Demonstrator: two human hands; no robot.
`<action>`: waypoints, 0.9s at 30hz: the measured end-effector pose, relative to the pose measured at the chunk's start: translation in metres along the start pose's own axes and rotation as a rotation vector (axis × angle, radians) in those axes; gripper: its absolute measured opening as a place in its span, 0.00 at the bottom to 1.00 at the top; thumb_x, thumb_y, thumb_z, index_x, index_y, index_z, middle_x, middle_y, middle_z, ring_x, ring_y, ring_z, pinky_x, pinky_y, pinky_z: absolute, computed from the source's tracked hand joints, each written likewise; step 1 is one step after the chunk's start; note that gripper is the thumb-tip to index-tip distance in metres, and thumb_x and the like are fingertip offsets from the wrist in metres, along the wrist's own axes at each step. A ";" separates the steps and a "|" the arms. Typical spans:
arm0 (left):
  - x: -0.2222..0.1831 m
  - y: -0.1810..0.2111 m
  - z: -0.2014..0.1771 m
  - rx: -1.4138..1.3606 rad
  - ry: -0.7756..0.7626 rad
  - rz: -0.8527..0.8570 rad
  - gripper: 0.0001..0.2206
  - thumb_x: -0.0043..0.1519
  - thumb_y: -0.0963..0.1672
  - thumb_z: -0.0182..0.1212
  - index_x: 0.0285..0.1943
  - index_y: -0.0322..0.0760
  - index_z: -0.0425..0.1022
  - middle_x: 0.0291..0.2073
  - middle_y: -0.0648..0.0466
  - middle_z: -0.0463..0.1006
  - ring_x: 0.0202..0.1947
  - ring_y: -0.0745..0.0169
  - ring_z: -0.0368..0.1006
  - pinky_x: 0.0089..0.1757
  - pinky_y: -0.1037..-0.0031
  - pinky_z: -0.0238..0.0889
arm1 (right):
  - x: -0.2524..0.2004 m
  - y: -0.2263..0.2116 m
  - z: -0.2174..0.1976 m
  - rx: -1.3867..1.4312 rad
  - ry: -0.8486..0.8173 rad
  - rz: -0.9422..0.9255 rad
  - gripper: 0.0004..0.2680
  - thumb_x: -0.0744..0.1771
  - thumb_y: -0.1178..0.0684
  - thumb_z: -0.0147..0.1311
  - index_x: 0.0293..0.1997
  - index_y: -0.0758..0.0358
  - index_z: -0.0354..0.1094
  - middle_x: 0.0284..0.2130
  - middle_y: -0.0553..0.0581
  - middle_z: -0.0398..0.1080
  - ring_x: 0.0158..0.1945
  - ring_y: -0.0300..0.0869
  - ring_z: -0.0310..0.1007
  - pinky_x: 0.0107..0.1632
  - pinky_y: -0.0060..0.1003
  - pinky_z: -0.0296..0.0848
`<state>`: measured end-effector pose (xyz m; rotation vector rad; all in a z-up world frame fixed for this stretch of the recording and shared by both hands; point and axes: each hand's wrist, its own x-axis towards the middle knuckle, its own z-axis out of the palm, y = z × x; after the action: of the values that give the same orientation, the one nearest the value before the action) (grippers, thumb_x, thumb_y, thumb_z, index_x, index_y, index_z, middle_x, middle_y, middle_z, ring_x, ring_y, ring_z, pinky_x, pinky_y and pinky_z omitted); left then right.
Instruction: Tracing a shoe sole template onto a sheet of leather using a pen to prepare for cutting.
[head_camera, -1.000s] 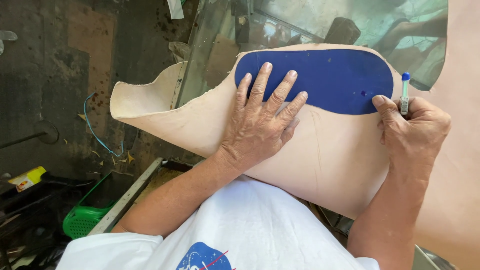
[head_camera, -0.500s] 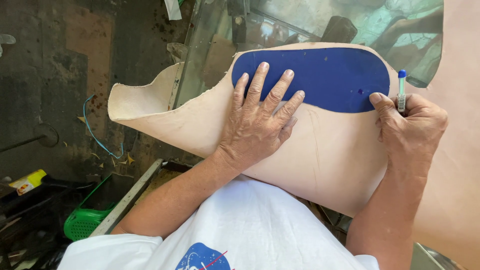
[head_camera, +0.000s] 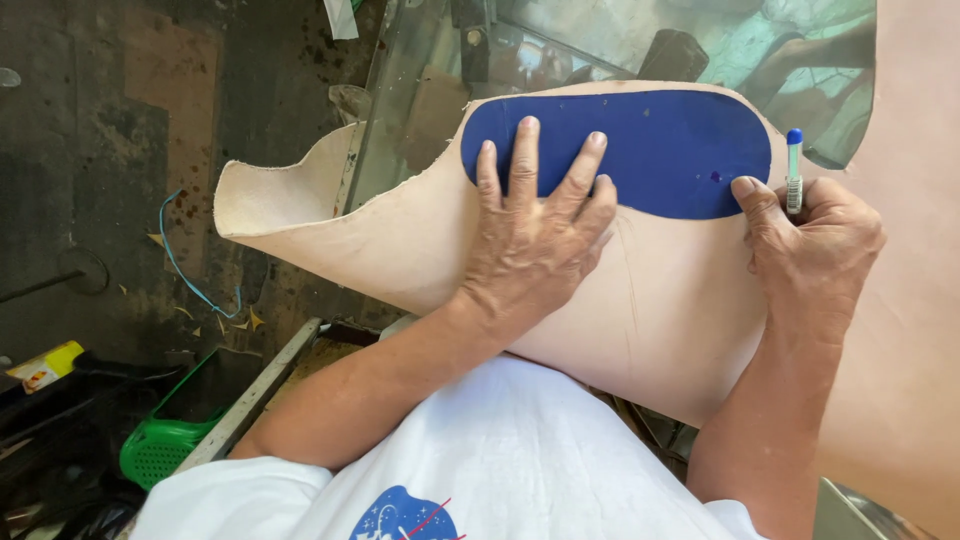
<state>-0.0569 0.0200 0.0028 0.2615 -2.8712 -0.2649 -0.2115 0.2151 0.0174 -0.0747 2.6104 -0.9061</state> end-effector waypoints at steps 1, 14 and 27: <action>0.004 0.005 0.002 0.017 0.017 -0.027 0.12 0.70 0.51 0.58 0.55 0.44 0.72 0.68 0.52 0.68 0.67 0.20 0.61 0.58 0.25 0.55 | 0.001 0.004 0.000 -0.046 0.012 -0.026 0.21 0.73 0.50 0.71 0.27 0.58 0.56 0.18 0.50 0.63 0.18 0.35 0.61 0.23 0.31 0.59; 0.007 0.036 0.017 0.023 -0.029 -0.190 0.17 0.68 0.50 0.56 0.66 0.58 0.73 0.67 0.42 0.67 0.68 0.13 0.58 0.61 0.25 0.54 | 0.010 -0.091 0.039 0.537 -0.296 -0.566 0.09 0.79 0.49 0.54 0.51 0.65 0.64 0.45 0.59 0.70 0.39 0.45 0.78 0.42 0.32 0.80; 0.013 0.034 0.026 0.046 -0.423 -0.145 0.25 0.67 0.46 0.45 0.76 0.47 0.58 0.75 0.37 0.49 0.74 0.22 0.39 0.65 0.24 0.42 | -0.012 -0.158 0.088 -0.101 -0.635 -0.918 0.03 0.71 0.60 0.62 0.43 0.66 0.73 0.32 0.52 0.73 0.32 0.39 0.67 0.36 0.33 0.65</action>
<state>-0.0813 0.0547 -0.0124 0.4745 -3.2837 -0.3145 -0.1797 0.0408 0.0535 -1.4152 1.9495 -0.8030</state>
